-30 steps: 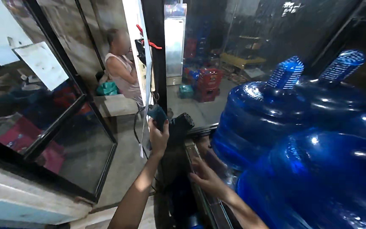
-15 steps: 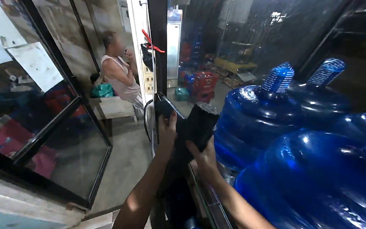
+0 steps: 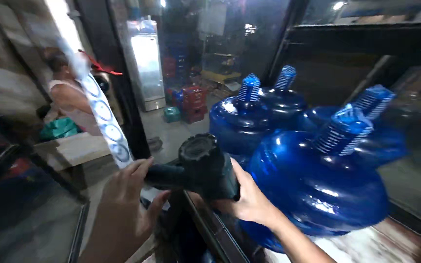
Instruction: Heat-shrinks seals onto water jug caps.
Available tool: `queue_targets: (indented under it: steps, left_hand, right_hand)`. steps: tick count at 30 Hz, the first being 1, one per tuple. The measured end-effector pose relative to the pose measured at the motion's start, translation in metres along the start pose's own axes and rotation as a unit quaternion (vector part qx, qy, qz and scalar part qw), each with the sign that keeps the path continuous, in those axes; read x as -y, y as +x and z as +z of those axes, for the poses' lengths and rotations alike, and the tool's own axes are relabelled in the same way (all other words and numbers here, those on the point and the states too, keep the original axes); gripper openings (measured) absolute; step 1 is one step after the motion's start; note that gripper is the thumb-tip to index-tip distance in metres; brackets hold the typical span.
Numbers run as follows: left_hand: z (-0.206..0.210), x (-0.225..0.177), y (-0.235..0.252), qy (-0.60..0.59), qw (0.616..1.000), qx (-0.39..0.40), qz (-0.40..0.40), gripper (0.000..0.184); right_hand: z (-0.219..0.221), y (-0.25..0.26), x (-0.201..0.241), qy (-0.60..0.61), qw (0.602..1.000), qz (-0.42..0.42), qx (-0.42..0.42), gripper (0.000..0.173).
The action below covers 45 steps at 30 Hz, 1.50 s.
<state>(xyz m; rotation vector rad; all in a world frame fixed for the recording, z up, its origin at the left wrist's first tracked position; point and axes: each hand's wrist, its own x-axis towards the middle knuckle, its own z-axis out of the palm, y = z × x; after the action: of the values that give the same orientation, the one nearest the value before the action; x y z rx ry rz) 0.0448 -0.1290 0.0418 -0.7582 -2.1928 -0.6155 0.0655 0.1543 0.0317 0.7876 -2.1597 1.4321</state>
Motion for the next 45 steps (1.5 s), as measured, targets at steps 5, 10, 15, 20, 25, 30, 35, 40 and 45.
queue_targets:
  steps: [5, 10, 15, 20, 25, 30, 35, 40, 45]
  left_hand:
    - [-0.003, -0.015, 0.018, -0.015, 0.972, 0.167, 0.163, 0.056]
    - [0.017, -0.013, 0.016, -0.303, 0.915, 0.219, 0.154, 0.029]
    - [0.047, -0.039, 0.023, -0.392, 0.909, 0.119, -0.080, 0.031]
    - [0.065, -0.042, 0.050, -0.683, 0.697, 0.088, -0.201, 0.027]
    - [0.080, -0.062, 0.057, -0.781, 0.578, 0.105, -0.212, 0.050]
    - [0.077, -0.091, 0.051, -0.762, 0.591, 0.050, -0.260, 0.025]
    - [0.079, -0.100, 0.047, -0.748, 0.586, 0.062, -0.305, 0.016]
    - [0.083, -0.103, 0.044, -0.756, 0.583, 0.053, -0.292, 0.012]
    - [0.082, -0.111, 0.047, -0.736, 0.613, 0.026, -0.287, 0.012]
  right_hand:
    - [-0.033, 0.012, 0.048, -0.061, 0.987, -0.016, 0.151, 0.090]
    - [-0.045, 0.027, 0.088, -0.146, 0.964, 0.030, 0.221, 0.095]
    - [-0.040, 0.002, 0.097, -0.267, 0.960, -0.079, -0.011, 0.074]
    - [-0.018, -0.038, 0.053, -0.084, 0.966, -0.123, -0.212, 0.034]
    - [0.010, -0.033, 0.031, 0.192, 0.968, 0.093, -0.130, 0.073]
    - [0.015, -0.022, 0.029, 0.355, 0.919, 0.151, -0.076, 0.076]
    - [0.018, -0.026, 0.025, 0.379, 0.906, 0.168, -0.084, 0.077]
    - [0.020, -0.028, 0.020, 0.382, 0.910, 0.130, -0.090, 0.070]
    - [0.017, -0.027, 0.020, 0.412, 0.894, 0.148, -0.098, 0.071]
